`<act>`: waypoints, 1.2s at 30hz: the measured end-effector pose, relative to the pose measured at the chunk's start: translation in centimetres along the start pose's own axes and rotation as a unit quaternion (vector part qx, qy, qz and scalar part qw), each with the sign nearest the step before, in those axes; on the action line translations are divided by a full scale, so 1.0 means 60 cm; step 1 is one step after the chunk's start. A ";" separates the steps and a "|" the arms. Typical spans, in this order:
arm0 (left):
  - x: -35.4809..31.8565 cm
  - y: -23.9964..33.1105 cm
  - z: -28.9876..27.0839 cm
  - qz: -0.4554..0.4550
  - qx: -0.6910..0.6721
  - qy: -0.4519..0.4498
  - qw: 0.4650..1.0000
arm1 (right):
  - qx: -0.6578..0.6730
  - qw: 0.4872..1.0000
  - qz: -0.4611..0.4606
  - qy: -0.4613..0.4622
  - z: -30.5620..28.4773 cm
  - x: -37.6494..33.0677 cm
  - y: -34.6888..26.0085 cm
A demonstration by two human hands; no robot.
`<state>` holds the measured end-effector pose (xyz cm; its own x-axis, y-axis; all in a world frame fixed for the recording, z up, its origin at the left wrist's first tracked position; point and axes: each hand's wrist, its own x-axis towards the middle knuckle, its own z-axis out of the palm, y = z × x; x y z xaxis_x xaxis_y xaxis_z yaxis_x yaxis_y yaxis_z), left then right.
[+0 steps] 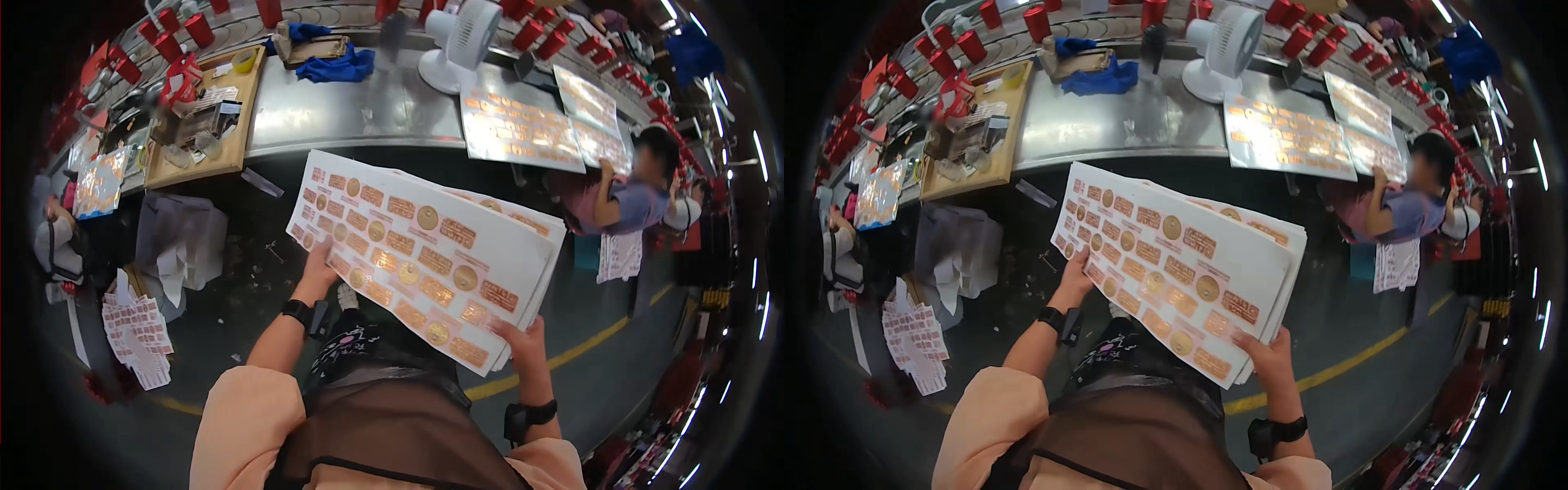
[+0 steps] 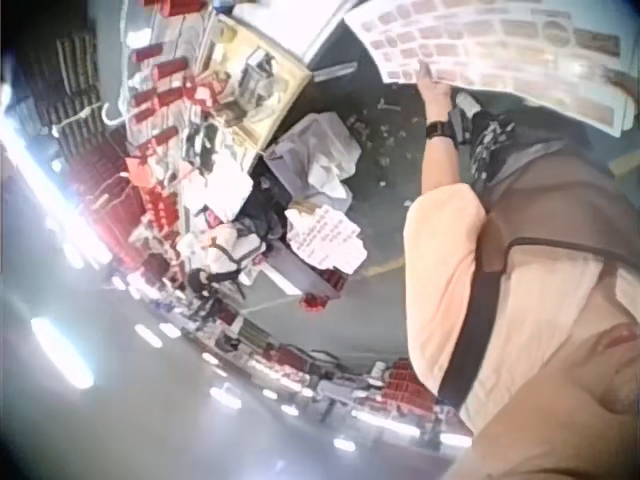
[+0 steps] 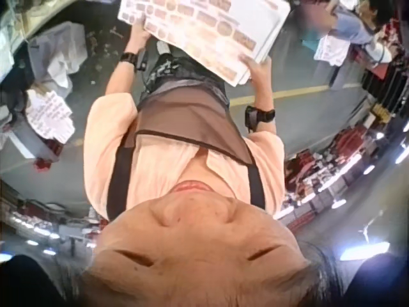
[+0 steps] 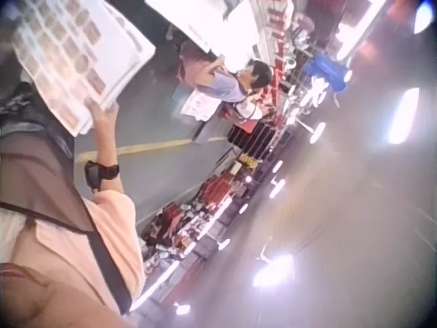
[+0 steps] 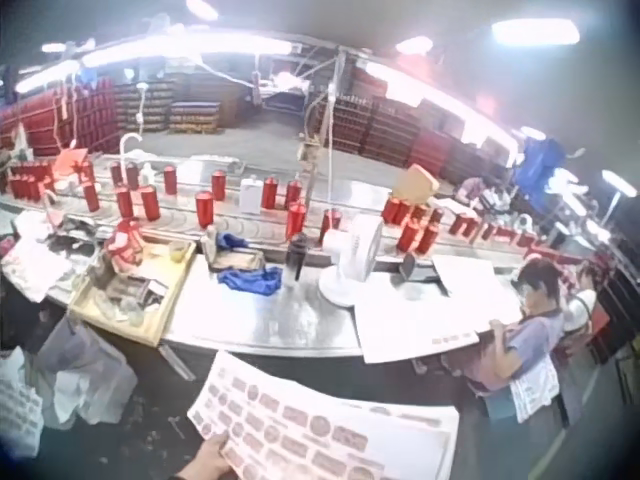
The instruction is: The recorder organizes and moves large sheets of adhesive labels and equipment in a manufacturing facility.
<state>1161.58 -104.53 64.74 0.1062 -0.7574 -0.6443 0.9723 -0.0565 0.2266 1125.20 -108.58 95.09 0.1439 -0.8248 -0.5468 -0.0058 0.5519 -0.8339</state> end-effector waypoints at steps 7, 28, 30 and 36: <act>-0.066 -0.131 0.092 -0.116 0.040 -0.040 0.992 | 0.032 0.996 -0.023 0.083 -0.136 -0.183 0.116; -0.240 -1.070 0.430 -0.351 0.167 -0.244 0.888 | 0.152 0.834 -0.187 0.496 -0.629 -0.640 0.355; -0.261 -1.161 0.421 -0.387 0.171 -0.215 0.880 | 0.137 0.818 -0.200 0.522 -0.685 -0.662 0.378; -0.339 -1.505 0.435 -0.487 0.152 -0.187 0.839 | -0.004 0.813 -0.088 0.576 -0.856 -0.784 0.369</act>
<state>1066.22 -101.03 76.44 -0.8369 -0.4026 -0.3709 0.4552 -0.8882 -0.0630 1067.47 -63.91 98.49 -0.8789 -0.4612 -0.1219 -0.0926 0.4156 -0.9048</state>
